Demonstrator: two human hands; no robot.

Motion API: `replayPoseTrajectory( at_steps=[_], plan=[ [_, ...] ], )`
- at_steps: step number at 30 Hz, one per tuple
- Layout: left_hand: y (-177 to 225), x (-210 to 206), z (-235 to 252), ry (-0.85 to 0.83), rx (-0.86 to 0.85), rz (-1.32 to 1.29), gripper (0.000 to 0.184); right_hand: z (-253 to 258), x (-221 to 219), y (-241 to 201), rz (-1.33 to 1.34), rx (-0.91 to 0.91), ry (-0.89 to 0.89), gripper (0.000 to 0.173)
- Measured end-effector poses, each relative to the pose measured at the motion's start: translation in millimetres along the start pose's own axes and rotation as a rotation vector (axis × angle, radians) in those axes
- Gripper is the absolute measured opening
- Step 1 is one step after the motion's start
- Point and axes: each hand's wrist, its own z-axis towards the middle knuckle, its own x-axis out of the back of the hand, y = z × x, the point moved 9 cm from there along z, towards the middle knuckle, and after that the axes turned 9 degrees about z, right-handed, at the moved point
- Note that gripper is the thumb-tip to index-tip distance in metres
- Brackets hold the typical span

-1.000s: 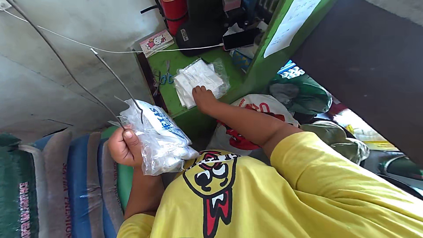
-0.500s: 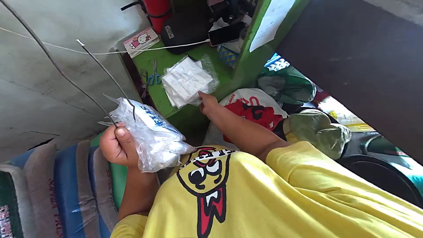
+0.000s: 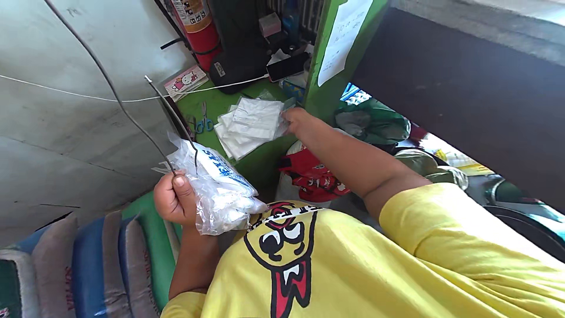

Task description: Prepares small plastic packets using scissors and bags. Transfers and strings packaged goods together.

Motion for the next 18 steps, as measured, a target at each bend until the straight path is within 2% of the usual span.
replayPoseTrajectory(
  at_steps=[3,6,7,8,10,14,15,18],
  plan=[
    [0.9,-5.1,0.0,0.004,-0.003,-0.016,0.018,1.5,9.0,5.4,-0.142,0.021,0.097,0.039],
    [2.5,-9.1,1.8,0.006,0.011,-0.021,0.021,-8.2,-8.6,-17.2,-0.587,0.194,0.105,0.037],
    [3.4,-10.2,2.5,0.005,0.018,-0.018,0.021,-16.4,-23.1,-31.7,-0.770,0.299,0.055,0.039],
    [4.3,-11.3,3.3,0.005,0.024,-0.016,0.022,-25.0,-37.0,-47.7,-0.844,0.416,0.005,0.042],
    [3.9,-14.0,4.0,-0.002,0.031,-0.012,0.024,-44.0,-65.3,-82.0,-0.809,0.620,-0.127,0.050],
    [1.4,-21.0,5.5,-0.027,0.015,0.001,0.029,-109.5,-124.6,-133.3,-1.083,0.866,-0.424,0.029],
    [0.5,-23.1,5.7,-0.032,0.014,0.004,0.029,-125.5,-133.8,-143.1,-1.154,0.912,-0.473,0.029],
    [-2.6,-29.8,6.7,-0.051,0.008,-0.010,0.030,-162.9,-144.1,-171.3,-1.400,0.986,-0.444,0.038]
  ],
)
